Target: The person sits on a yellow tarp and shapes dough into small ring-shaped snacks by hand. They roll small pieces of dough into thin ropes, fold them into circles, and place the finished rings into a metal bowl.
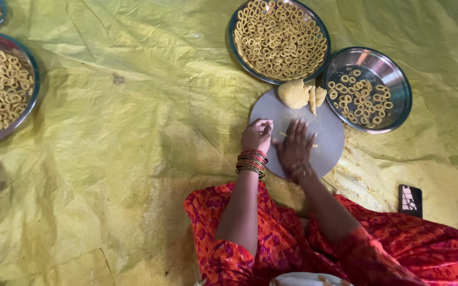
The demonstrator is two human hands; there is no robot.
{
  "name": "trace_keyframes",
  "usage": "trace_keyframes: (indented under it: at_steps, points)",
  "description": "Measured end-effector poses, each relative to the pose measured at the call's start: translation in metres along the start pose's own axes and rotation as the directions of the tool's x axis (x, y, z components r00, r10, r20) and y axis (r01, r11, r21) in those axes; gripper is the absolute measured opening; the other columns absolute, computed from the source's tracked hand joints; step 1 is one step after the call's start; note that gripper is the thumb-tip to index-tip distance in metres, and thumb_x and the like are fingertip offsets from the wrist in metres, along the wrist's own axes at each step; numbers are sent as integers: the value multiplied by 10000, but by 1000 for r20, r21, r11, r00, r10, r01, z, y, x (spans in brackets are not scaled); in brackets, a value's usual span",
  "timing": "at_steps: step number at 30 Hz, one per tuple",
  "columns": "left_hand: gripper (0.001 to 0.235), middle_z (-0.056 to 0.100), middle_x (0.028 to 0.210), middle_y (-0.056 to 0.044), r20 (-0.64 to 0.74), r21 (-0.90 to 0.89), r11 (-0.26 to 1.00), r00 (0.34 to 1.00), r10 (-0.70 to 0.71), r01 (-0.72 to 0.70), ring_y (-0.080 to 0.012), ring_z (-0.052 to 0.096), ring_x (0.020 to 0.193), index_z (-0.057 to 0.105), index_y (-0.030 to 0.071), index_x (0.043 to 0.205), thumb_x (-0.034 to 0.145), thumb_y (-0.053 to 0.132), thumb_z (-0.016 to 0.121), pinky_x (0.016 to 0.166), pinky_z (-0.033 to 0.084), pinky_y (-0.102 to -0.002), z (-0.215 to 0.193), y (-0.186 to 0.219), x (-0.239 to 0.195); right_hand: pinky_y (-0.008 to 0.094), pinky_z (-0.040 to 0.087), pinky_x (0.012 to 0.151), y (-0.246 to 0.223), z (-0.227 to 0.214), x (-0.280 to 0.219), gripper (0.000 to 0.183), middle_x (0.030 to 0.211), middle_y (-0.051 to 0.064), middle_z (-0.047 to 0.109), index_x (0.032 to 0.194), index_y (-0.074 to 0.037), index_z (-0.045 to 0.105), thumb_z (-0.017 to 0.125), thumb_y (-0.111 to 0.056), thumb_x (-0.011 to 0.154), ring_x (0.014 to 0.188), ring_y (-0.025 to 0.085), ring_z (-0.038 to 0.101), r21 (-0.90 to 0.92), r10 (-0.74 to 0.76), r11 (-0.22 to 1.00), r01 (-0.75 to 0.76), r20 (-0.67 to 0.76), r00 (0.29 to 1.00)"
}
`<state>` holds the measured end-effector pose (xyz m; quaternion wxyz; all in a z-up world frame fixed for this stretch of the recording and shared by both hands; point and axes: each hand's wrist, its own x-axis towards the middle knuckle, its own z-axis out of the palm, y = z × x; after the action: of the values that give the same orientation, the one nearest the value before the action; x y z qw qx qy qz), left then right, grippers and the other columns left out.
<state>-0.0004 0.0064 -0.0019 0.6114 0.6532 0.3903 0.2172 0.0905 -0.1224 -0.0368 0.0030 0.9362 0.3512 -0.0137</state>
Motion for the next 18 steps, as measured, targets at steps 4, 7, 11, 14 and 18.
trace_keyframes:
  at_steps: [4,7,11,14,18]
  points:
    - [153,799,971,-68,-1,-25,1000,1000,-6,6,-183,774,820,777,191,1040,931,274,711,748,597,-325,8,0,-1,612,21,1214,-3,16,-81,991,1684,222,87,1591,22,68,423,-620,926,1561,359,53,-95,-166,981,168,23,986]
    - [145,801,986,-59,18,-18,1000,1000,16,-16,-181,781,813,775,193,1031,930,274,710,751,606,-321,10,-1,0,610,37,1207,1,8,-99,1013,1687,208,84,1591,6,68,427,-649,907,1559,344,58,-112,-198,971,209,105,975]
    - [144,798,969,-59,1,-1,1000,1000,5,-5,-190,776,814,781,196,1033,932,274,714,755,601,-329,7,-3,-1,640,14,1211,10,-7,-31,967,1698,228,79,1627,24,72,381,-630,985,1560,370,45,-37,-116,992,119,73,991]
    - [142,798,968,-47,-13,25,999,1000,24,-24,-183,775,824,782,199,1027,927,273,716,762,599,-329,2,-1,-1,645,-17,1210,15,-14,19,945,1695,219,67,1606,6,67,341,-664,998,1577,374,16,-28,60,998,-60,11,998]
    - [141,797,963,-39,-10,52,998,1000,-24,24,-176,770,823,780,210,1030,932,288,715,767,594,-328,-1,0,0,635,-18,1213,13,-8,6,948,1702,217,54,1609,-1,40,317,-672,999,1577,363,26,-73,49,996,-49,-10,999]
